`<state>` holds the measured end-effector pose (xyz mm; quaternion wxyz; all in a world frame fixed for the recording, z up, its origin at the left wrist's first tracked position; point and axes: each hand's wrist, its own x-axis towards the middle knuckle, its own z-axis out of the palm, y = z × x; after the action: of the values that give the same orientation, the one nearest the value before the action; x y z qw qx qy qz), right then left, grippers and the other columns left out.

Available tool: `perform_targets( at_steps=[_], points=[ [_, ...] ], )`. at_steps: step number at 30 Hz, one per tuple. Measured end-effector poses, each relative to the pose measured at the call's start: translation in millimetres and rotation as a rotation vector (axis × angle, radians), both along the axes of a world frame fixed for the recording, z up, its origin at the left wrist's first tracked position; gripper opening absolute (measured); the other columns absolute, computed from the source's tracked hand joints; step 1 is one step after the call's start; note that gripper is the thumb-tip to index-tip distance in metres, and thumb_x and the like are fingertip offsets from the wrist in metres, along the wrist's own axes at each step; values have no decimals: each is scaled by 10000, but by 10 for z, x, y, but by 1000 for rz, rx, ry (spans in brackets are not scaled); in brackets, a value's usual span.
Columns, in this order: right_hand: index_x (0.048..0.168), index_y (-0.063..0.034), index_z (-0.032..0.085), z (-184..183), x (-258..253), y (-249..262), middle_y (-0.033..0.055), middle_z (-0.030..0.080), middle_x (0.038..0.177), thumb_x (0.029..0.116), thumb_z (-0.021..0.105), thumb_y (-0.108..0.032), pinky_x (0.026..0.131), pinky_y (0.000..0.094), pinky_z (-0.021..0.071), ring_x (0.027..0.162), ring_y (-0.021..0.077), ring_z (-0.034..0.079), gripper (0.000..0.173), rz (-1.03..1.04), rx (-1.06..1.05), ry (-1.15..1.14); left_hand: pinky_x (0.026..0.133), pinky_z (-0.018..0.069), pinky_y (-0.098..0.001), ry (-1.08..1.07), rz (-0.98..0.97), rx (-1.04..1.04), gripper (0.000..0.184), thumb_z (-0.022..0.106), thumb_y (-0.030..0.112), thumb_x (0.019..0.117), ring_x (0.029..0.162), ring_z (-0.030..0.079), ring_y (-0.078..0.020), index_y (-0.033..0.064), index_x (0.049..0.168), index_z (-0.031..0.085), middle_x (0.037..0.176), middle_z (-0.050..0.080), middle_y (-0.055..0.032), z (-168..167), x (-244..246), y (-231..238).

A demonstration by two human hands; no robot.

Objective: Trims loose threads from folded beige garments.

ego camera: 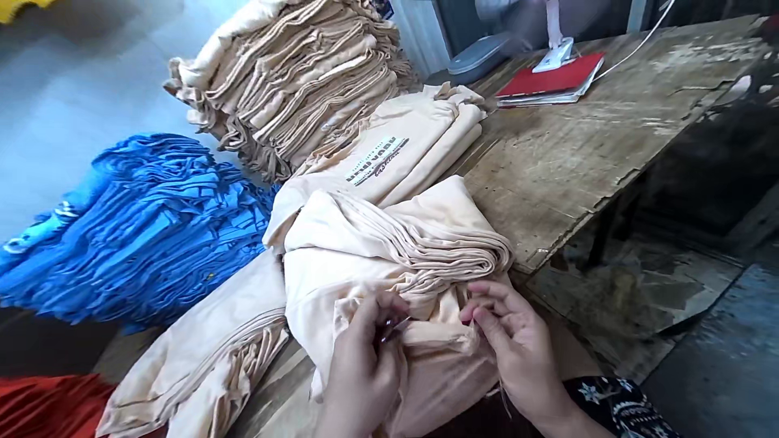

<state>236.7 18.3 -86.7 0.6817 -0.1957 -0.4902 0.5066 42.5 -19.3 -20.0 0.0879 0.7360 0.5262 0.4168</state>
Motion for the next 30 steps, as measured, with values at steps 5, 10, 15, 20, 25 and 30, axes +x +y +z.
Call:
perform_targets(
  at_steps=[5,10,15,20,25,30],
  points=[
    [1173,-138,759,-134,95,-117,42,695,1060,896,782,-296,845,228,584,951,72,666,320,-377,332,-509,570,544,-215,86,115,-18,255,557,88,895,664,622,-3,142,1133,633,833,677,107,-23,104,19],
    [984,-202,762,-259,427,-323,-49,694,849,960,732,-212,958,331,471,834,52,641,40,-602,392,-593,781,592,-276,97,-2,31,448,776,319,895,904,666,-66,110,1276,667,1046,710,39,-43,166,-152],
    [986,-178,744,-232,512,-507,-54,726,962,977,718,-227,978,310,475,913,43,656,56,-405,322,-522,847,414,-383,405,89,362,185,741,327,937,897,590,-139,284,1115,758,1012,707,36,-142,458,-330],
    [981,-175,751,-244,456,-478,-58,736,958,965,734,-225,972,306,494,914,42,669,55,-367,307,-453,778,403,-361,547,92,486,149,682,268,963,847,578,-156,243,1082,769,983,724,27,-223,502,-239],
    [864,-270,743,-229,517,-420,-52,688,1047,886,778,-437,1014,433,452,1092,127,610,171,-500,193,-707,812,467,-400,389,193,418,198,678,368,974,886,637,-153,233,1097,753,993,731,21,-138,367,-213],
    [743,-276,630,-57,296,-375,-13,667,1001,781,704,-744,1002,513,374,1035,177,604,475,-750,218,-900,838,552,-300,165,143,316,267,756,395,915,956,649,-79,227,1122,763,1044,707,51,-133,205,-123]
  ],
)
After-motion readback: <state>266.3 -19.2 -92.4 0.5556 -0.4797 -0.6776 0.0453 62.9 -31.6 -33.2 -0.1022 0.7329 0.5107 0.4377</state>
